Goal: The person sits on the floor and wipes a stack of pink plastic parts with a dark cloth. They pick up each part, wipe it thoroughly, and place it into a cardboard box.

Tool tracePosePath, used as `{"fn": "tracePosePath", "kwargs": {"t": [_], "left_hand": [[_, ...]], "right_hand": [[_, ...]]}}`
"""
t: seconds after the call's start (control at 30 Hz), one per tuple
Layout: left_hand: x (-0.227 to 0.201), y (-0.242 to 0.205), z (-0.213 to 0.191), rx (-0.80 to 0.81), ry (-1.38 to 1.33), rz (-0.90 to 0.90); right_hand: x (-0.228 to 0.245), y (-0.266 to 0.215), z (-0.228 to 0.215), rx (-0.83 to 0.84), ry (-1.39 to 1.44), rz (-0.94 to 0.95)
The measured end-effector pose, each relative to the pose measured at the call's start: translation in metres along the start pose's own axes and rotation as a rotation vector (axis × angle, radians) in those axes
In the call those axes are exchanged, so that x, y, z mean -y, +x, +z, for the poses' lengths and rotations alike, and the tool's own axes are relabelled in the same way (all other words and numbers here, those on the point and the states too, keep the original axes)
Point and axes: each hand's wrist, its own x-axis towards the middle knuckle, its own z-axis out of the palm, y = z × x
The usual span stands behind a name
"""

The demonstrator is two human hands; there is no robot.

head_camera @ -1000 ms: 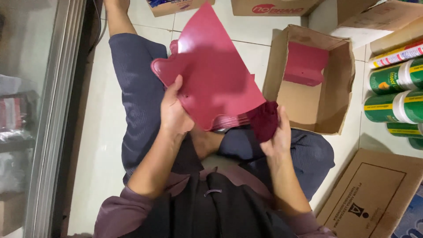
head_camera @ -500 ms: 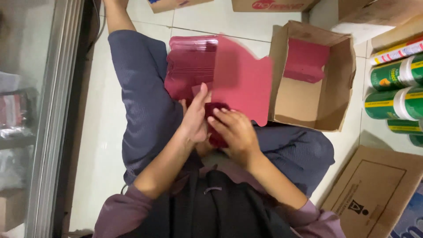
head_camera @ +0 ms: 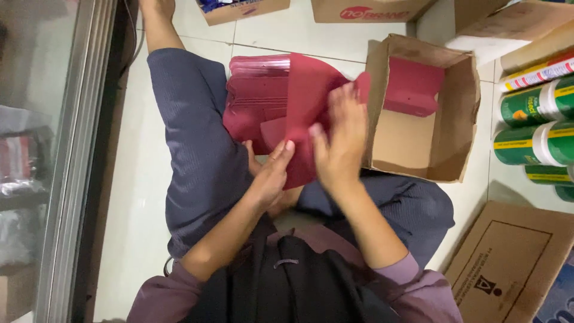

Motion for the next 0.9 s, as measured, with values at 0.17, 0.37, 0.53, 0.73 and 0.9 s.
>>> {"fn": "tracePosePath", "kwargs": {"t": [0.17,0.37,0.53,0.73,0.9], "left_hand": [[0.039,0.004,-0.006,-0.004,0.069,0.22],[0.069,0.024,-0.024,-0.037,0.137,0.436],[0.088,0.039,-0.037,-0.123,0.154,0.38],[0.084,0.031,-0.033,-0.1,0.165,0.372],[0.01,-0.016,-0.027,0.22,0.178,0.12]], "right_hand": [[0.003,-0.007,0.023,0.038,-0.134,-0.253],[-0.015,0.009,-0.005,-0.143,-0.019,0.119],[0.005,-0.031,0.018,-0.115,-0.11,0.119],[0.002,-0.025,0.026,0.053,-0.144,-0.169],[0.001,0.021,0.004,-0.099,-0.059,-0.002]]}}
